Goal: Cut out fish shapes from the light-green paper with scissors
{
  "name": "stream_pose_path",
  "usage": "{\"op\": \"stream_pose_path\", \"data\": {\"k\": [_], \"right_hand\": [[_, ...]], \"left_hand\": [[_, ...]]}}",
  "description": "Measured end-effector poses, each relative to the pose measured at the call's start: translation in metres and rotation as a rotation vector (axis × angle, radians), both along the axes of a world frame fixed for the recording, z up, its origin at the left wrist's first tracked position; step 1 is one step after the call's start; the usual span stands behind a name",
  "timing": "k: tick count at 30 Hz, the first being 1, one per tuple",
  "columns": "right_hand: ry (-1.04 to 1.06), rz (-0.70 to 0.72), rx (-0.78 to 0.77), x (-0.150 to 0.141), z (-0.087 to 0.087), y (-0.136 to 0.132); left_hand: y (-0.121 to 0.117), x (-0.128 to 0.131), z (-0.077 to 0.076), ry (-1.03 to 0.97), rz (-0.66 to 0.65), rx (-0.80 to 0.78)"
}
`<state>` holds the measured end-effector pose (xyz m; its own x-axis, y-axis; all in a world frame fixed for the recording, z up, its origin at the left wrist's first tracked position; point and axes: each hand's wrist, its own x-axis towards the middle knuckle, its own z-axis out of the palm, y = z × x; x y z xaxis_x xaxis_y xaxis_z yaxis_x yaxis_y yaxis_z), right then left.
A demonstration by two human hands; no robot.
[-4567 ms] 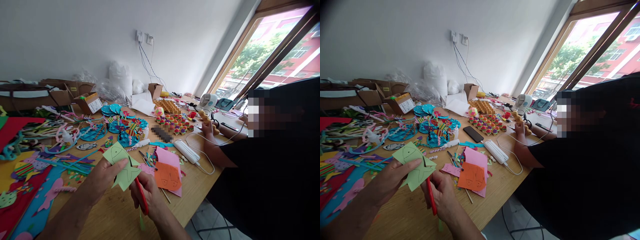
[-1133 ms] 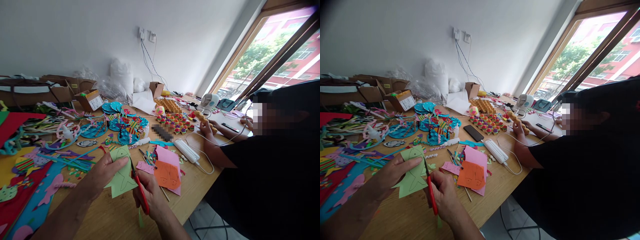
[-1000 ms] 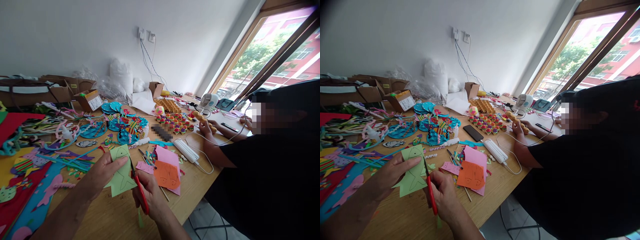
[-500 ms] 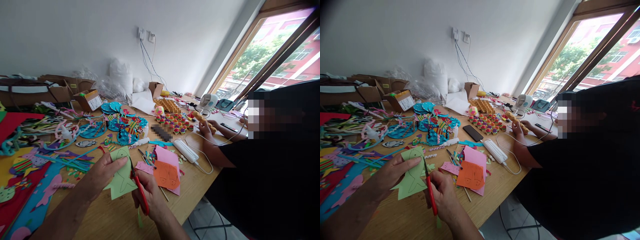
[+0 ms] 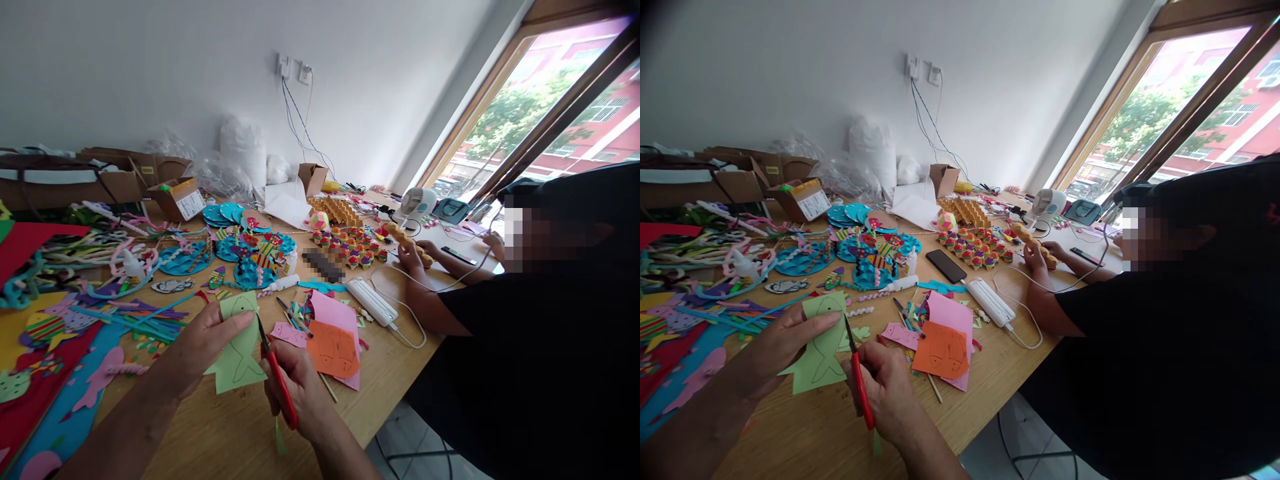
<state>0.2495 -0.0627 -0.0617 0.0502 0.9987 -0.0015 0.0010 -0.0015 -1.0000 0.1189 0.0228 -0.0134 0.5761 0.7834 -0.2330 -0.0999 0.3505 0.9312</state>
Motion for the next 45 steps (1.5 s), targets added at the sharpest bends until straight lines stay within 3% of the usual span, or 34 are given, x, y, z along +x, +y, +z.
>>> {"op": "stream_pose_path", "data": {"k": [18, 29, 45], "right_hand": [[-0.104, -0.019, 0.000, 0.0008, 0.0017, -0.0021], [-0.037, -0.001, -0.032, -0.0023, 0.0063, -0.0025], [-0.055, -0.024, -0.025, -0.0005, 0.0037, -0.0042]], "left_hand": [[0.0034, -0.0052, -0.0030, 0.053, -0.025, -0.005], [0.0053, -0.0079, -0.0034, 0.121, -0.066, 0.096], [0.0035, -0.0059, -0.0003, 0.073, -0.108, 0.035]]}}
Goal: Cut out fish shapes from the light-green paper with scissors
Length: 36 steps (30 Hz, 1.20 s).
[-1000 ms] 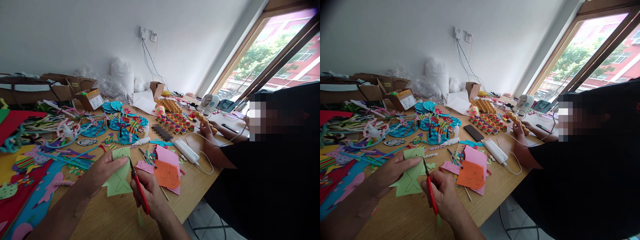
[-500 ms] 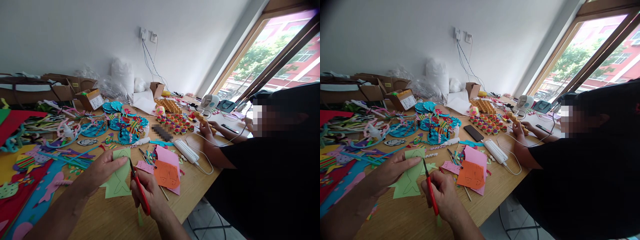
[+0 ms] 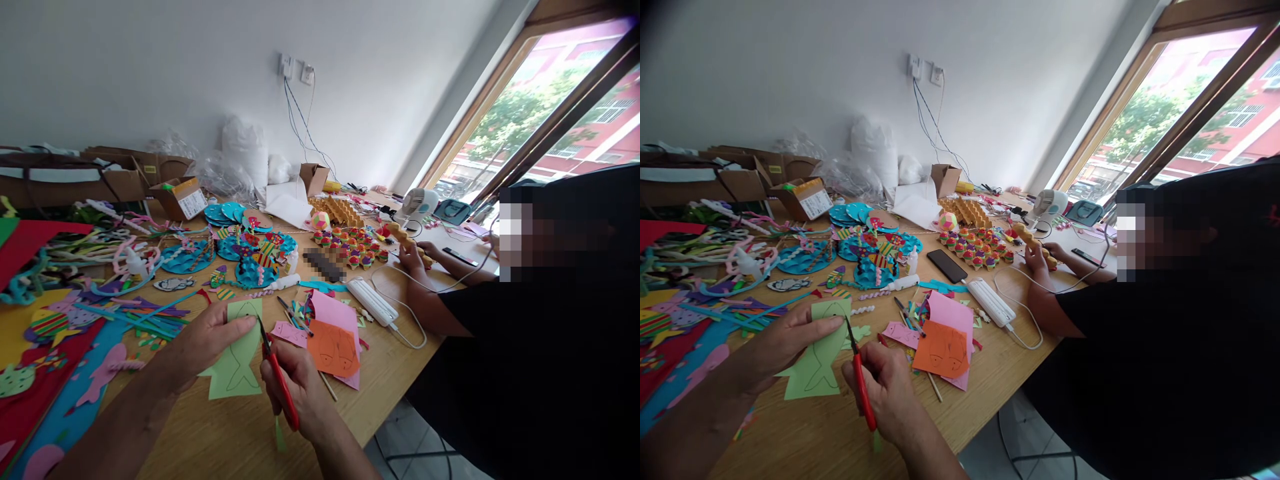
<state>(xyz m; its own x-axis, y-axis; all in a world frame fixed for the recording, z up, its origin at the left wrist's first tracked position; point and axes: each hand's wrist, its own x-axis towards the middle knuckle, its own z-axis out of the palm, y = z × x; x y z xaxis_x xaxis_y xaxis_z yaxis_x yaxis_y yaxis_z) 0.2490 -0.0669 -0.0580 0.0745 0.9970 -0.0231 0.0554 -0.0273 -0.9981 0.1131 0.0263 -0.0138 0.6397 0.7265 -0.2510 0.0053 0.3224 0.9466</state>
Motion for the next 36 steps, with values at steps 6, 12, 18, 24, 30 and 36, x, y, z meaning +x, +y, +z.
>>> {"op": "stream_pose_path", "data": {"k": [6, 12, 18, 24, 30, 36], "right_hand": [[-0.057, -0.022, 0.014, 0.0004, -0.0026, 0.0006], [-0.071, -0.021, 0.017, 0.0012, -0.0056, 0.0011], [0.000, -0.002, -0.005, -0.0003, -0.0029, 0.0021], [0.033, 0.004, 0.000, -0.0007, -0.0011, 0.0013], [-0.001, -0.013, 0.003, -0.0002, -0.0030, 0.0013], [-0.033, -0.029, 0.008, -0.0004, -0.0041, 0.0010]], "left_hand": [[0.0018, 0.0003, -0.0028, 0.008, -0.015, -0.007], [0.0020, -0.0010, -0.0014, 0.024, -0.013, 0.076], [0.0011, -0.0002, -0.0014, 0.043, 0.006, 0.073], [0.0016, -0.0006, -0.0065, 0.044, -0.024, 0.062], [-0.0013, -0.0007, -0.0008, 0.056, 0.006, 0.053], [0.0046, -0.0014, -0.0063, 0.051, -0.087, 0.052]]}}
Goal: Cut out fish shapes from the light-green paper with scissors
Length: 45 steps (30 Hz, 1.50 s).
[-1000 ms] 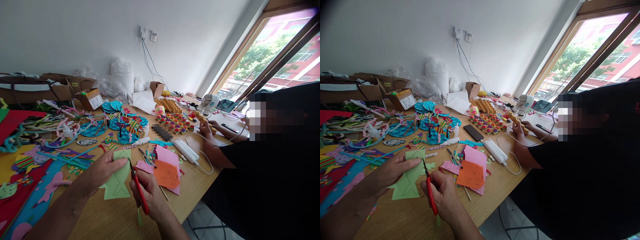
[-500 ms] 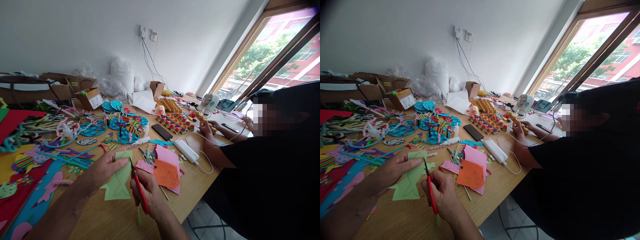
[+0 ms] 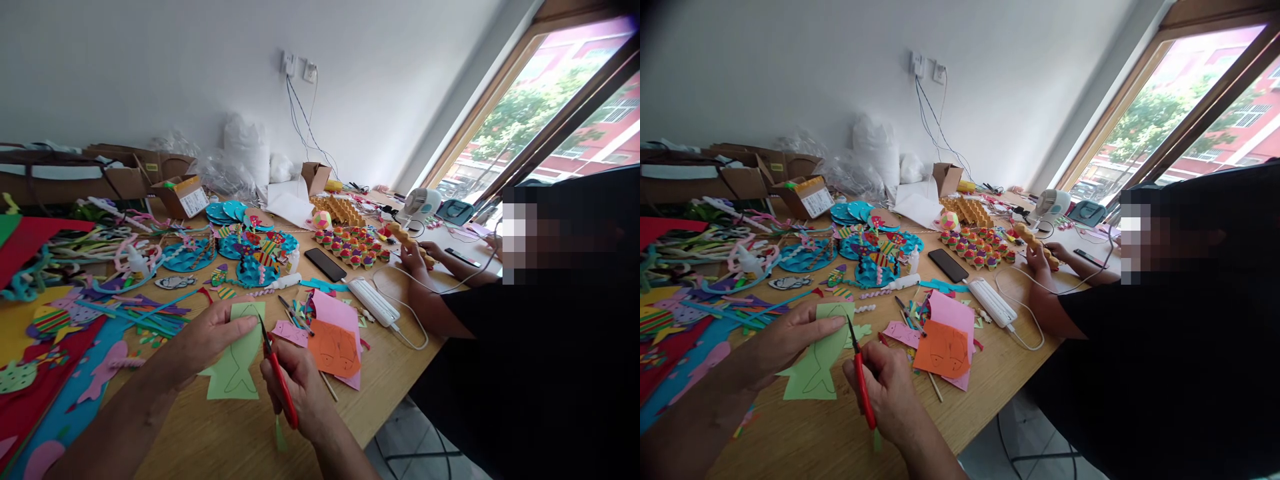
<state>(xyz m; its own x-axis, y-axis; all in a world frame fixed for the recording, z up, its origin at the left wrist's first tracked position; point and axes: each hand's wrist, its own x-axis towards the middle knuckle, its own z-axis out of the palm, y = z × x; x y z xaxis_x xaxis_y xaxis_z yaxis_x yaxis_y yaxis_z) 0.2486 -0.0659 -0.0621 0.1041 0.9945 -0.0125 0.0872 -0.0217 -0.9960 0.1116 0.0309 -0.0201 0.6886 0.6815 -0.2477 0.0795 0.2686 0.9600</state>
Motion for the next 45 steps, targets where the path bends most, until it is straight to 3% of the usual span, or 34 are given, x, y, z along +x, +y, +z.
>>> {"op": "stream_pose_path", "data": {"k": [5, 20, 30, 45], "right_hand": [[0.033, 0.008, -0.003, 0.000, -0.004, 0.001], [0.052, -0.003, -0.015, 0.000, -0.005, 0.000], [0.064, 0.008, -0.045, -0.001, -0.006, -0.001], [0.013, 0.018, -0.019, 0.001, -0.008, 0.000]], "left_hand": [[0.004, -0.001, -0.006, 0.009, 0.015, 0.032], [0.000, 0.003, 0.006, 0.030, -0.036, 0.077], [0.005, -0.001, -0.005, 0.022, -0.059, 0.079], [0.006, -0.003, -0.005, 0.063, -0.095, 0.127]]}}
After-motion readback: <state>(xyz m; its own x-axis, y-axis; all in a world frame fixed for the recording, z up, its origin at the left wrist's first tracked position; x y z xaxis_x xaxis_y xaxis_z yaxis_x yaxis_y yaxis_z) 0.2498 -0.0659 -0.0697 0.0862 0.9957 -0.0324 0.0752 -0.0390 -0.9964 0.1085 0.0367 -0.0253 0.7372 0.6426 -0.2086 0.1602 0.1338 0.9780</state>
